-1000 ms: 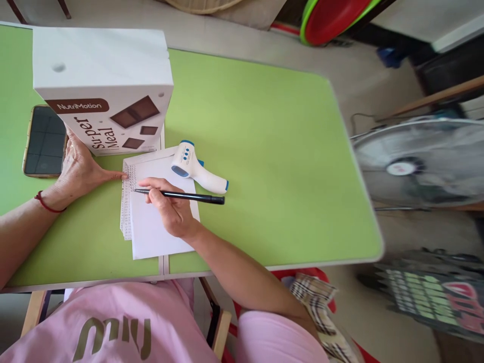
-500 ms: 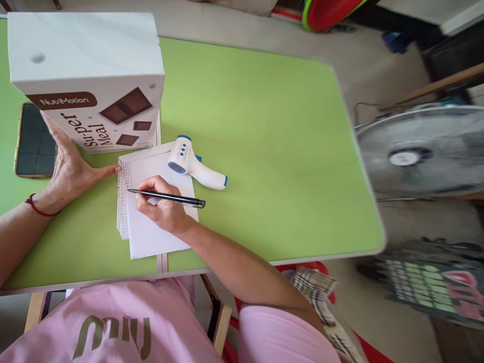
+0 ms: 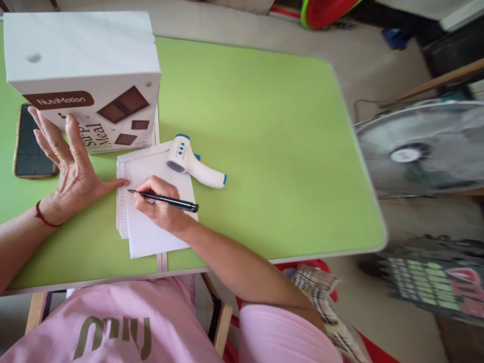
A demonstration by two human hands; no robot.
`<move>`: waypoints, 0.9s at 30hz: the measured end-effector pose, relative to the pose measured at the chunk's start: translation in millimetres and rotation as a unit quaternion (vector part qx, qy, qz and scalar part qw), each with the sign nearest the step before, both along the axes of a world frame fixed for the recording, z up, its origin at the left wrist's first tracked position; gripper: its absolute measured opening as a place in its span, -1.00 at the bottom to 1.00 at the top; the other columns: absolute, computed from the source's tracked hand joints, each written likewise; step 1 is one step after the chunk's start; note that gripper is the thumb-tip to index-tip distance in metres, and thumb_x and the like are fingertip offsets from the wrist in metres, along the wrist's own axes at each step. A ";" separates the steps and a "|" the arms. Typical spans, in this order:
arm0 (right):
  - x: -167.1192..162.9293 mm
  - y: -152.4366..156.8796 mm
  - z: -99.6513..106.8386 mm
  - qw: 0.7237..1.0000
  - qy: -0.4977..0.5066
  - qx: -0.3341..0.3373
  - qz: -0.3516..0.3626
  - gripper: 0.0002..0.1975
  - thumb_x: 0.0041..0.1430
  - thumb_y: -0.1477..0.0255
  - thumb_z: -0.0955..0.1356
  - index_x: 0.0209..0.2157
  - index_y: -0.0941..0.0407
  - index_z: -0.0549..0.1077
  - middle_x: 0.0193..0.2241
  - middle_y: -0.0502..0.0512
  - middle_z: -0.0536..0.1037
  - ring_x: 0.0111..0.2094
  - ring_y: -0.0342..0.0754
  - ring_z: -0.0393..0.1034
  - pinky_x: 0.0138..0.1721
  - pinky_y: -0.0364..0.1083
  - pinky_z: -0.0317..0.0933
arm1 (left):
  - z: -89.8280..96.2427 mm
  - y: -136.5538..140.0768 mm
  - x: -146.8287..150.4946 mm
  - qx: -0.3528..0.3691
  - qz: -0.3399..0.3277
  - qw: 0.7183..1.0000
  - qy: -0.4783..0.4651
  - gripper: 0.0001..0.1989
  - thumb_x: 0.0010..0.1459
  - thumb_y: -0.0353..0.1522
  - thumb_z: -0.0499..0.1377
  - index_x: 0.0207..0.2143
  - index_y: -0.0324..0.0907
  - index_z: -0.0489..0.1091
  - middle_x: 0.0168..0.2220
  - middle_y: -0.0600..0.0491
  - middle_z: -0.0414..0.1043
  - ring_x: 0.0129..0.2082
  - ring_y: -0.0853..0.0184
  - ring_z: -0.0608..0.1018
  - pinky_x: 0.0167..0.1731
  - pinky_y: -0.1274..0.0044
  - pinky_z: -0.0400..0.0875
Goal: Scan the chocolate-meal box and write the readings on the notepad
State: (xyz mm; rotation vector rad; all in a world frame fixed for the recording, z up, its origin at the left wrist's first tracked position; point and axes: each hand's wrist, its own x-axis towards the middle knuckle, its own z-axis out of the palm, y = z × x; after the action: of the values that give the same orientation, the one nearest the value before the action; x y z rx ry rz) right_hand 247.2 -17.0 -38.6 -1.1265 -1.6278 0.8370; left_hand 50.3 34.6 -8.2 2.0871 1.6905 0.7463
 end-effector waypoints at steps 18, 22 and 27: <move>2.0 -0.8 0.3 0.996 -0.070 0.015 0.048 -0.87 0.17 0.47 0.35 -0.46 0.06 0.34 -0.53 -0.08 0.41 -0.52 -0.19 0.25 -0.39 -0.15 0.22 | -16.8 4.7 -0.9 -0.001 -0.026 1.000 -0.006 0.54 -0.36 0.26 0.40 0.44 -0.14 -0.39 0.49 -0.18 -0.44 0.41 -0.08 -0.56 0.34 0.06 -0.77; 1.8 -0.5 0.5 0.996 -0.070 0.023 0.049 -0.86 0.16 0.49 0.34 -0.46 0.05 0.33 -0.54 -0.08 0.40 -0.53 -0.18 0.25 -0.39 -0.14 0.22 | -16.5 4.6 -0.3 0.003 -0.022 1.000 0.006 0.53 -0.36 0.28 0.37 0.44 -0.13 -0.38 0.49 -0.15 -0.43 0.42 -0.06 -0.54 0.36 0.12 -0.77; 1.6 -0.3 -0.3 0.996 -0.069 0.023 0.045 -0.86 0.16 0.48 0.34 -0.47 0.05 0.32 -0.55 -0.08 0.40 -0.52 -0.17 0.28 -0.40 -0.14 0.23 | -14.4 3.8 0.2 -0.002 -0.024 1.000 0.009 0.50 -0.32 0.30 0.35 0.44 -0.17 -0.36 0.49 -0.17 -0.42 0.42 -0.06 -0.52 0.35 0.14 -0.79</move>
State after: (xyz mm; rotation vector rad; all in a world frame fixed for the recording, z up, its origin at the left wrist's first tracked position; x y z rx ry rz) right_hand 248.9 -17.3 -38.8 -1.1071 -1.8145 0.7897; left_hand 50.5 38.4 -22.6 2.1291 1.6438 0.7110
